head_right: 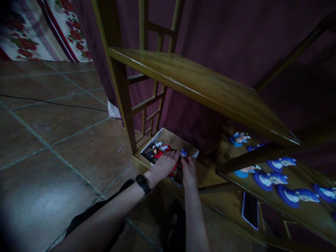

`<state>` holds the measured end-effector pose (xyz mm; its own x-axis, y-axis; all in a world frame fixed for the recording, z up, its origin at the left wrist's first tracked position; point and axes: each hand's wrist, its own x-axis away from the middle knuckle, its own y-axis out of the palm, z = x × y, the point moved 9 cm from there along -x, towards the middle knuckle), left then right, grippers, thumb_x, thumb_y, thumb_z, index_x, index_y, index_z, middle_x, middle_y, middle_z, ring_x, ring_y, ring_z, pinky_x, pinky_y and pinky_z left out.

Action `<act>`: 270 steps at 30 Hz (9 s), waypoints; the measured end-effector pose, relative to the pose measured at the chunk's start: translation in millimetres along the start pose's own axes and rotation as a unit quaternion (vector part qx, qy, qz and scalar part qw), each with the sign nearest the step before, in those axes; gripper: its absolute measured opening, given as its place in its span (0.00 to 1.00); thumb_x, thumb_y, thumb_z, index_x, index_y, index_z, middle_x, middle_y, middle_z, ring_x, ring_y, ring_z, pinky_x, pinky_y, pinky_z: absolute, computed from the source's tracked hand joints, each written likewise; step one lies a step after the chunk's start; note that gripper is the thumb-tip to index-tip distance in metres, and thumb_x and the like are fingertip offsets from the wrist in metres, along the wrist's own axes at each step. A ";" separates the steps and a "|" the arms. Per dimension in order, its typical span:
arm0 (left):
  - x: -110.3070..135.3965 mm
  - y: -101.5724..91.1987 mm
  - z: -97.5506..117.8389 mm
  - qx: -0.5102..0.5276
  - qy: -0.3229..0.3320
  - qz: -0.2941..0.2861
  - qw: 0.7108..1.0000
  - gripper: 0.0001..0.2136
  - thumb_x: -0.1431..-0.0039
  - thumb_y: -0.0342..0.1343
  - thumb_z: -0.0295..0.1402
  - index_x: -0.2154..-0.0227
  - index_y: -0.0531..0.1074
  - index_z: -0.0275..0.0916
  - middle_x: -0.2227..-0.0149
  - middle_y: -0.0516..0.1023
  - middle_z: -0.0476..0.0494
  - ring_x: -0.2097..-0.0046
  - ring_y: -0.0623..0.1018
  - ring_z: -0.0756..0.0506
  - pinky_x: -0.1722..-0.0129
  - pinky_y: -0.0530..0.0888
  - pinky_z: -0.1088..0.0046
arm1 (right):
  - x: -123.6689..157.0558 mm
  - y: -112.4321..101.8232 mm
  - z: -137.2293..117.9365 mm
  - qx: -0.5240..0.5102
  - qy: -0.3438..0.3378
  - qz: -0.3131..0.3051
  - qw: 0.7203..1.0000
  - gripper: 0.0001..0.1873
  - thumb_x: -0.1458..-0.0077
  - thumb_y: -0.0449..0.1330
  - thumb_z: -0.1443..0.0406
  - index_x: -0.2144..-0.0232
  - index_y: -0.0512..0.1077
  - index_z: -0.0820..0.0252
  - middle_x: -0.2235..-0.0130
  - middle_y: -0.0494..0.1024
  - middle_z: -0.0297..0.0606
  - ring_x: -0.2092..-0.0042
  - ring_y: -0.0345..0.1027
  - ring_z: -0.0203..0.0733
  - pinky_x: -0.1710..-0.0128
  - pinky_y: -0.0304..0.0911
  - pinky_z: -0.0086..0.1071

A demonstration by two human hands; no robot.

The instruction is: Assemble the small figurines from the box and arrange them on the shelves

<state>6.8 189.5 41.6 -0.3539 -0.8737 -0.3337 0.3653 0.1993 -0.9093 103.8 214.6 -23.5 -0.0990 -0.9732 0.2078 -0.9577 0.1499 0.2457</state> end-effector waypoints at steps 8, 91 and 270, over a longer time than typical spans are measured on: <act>-0.3 0.3 -1.9 0.017 -0.011 -0.016 1.000 0.20 0.43 0.43 0.24 0.47 0.56 0.29 0.58 0.71 0.31 0.56 0.73 0.41 0.59 0.68 0.67 | -1.8 -0.8 3.1 0.025 -0.004 -0.014 1.000 0.20 0.62 0.64 0.59 0.62 0.72 0.56 0.60 0.77 0.35 0.62 0.70 0.41 0.65 0.66 0.33; 7.8 46.3 -64.5 0.767 -0.375 0.046 0.519 0.11 0.61 0.57 0.18 0.72 0.72 0.35 0.74 0.75 0.48 0.71 0.75 0.51 0.68 0.72 0.75 | 5.2 10.4 -24.5 0.044 -0.073 -0.024 0.996 0.16 0.58 0.60 0.62 0.63 0.71 0.55 0.64 0.77 0.34 0.63 0.70 0.38 0.65 0.68 0.31; 152.8 -31.9 100.2 0.101 0.002 0.059 0.993 0.27 0.48 0.44 0.18 0.43 0.51 0.34 0.42 0.58 0.32 0.41 0.62 0.42 0.44 0.63 0.63 | 155.8 -46.1 21.9 -0.004 -0.132 -0.010 0.991 0.18 0.61 0.61 0.63 0.64 0.67 0.58 0.63 0.73 0.34 0.62 0.66 0.37 0.59 0.62 0.33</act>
<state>27.3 5.2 44.6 -0.3015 -0.8482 -0.4355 0.5689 0.2065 -0.7961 126.6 52.3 -23.3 -0.1474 -0.9877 -0.0525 -0.9583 0.1295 0.2546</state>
